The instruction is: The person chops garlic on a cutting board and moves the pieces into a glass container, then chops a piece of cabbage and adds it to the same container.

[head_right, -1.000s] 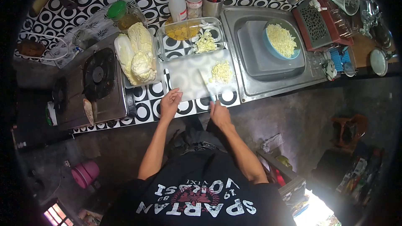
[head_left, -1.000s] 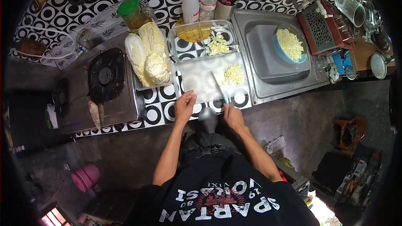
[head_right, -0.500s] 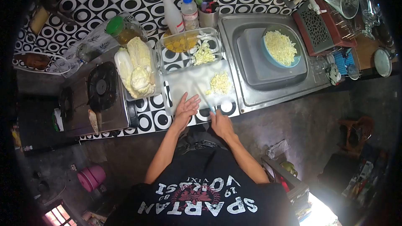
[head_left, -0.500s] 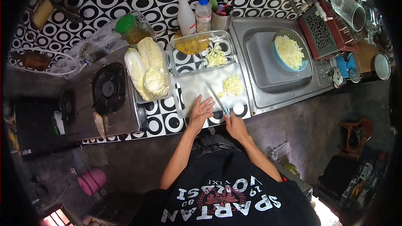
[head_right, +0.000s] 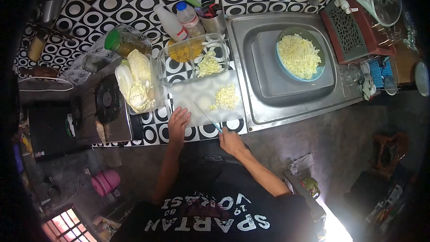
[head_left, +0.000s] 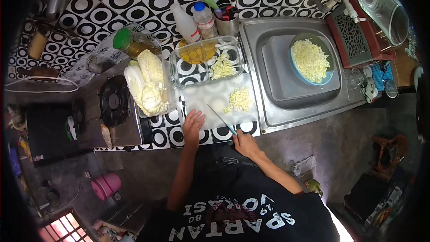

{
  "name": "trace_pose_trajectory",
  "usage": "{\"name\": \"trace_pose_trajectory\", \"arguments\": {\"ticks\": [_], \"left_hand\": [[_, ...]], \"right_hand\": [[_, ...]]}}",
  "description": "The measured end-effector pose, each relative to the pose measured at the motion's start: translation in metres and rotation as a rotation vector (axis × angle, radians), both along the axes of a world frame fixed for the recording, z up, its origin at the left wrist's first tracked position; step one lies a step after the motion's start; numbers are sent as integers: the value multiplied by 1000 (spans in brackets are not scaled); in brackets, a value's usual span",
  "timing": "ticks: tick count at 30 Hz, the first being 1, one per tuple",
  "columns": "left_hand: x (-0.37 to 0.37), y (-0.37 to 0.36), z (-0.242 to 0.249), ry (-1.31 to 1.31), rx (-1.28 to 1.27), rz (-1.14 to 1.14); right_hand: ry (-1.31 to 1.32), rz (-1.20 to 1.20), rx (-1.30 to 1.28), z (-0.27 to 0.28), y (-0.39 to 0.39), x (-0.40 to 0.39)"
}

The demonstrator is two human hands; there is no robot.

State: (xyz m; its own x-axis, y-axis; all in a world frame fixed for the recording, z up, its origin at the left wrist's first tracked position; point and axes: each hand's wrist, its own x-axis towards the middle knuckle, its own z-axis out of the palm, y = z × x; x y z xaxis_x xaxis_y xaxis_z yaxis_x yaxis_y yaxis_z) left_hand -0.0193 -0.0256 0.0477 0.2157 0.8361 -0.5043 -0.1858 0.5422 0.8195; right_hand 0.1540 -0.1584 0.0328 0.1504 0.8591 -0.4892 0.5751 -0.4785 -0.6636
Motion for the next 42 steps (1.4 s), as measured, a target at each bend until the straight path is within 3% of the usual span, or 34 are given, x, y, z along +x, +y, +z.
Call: {"name": "trace_pose_trajectory", "arguments": {"ticks": [13,19,24,26,29,30,32,38,42], "left_hand": [[16,-2,1,262,157,-164],[-5,19,3,333,198,-307],[-14,32,-6,349,288,-412],[-10,40,4,392,366,-429],[20,69,0,550,686,-474],[34,81,-1,541,687,-469],[62,113,1,831,1053,-571],[110,143,-4,1220,1069,-670],[111,147,-6,1230,1000,-691]], "right_hand": [[-71,-122,7,9,16,29],[4,-348,184,66,19,24],[-109,-337,155,44,18,20],[72,-509,271,71,11,12],[83,-506,270,77,7,17],[82,-498,269,77,6,18],[81,-478,193,75,5,24],[88,-398,127,80,4,40],[53,-384,135,74,6,49]]}}
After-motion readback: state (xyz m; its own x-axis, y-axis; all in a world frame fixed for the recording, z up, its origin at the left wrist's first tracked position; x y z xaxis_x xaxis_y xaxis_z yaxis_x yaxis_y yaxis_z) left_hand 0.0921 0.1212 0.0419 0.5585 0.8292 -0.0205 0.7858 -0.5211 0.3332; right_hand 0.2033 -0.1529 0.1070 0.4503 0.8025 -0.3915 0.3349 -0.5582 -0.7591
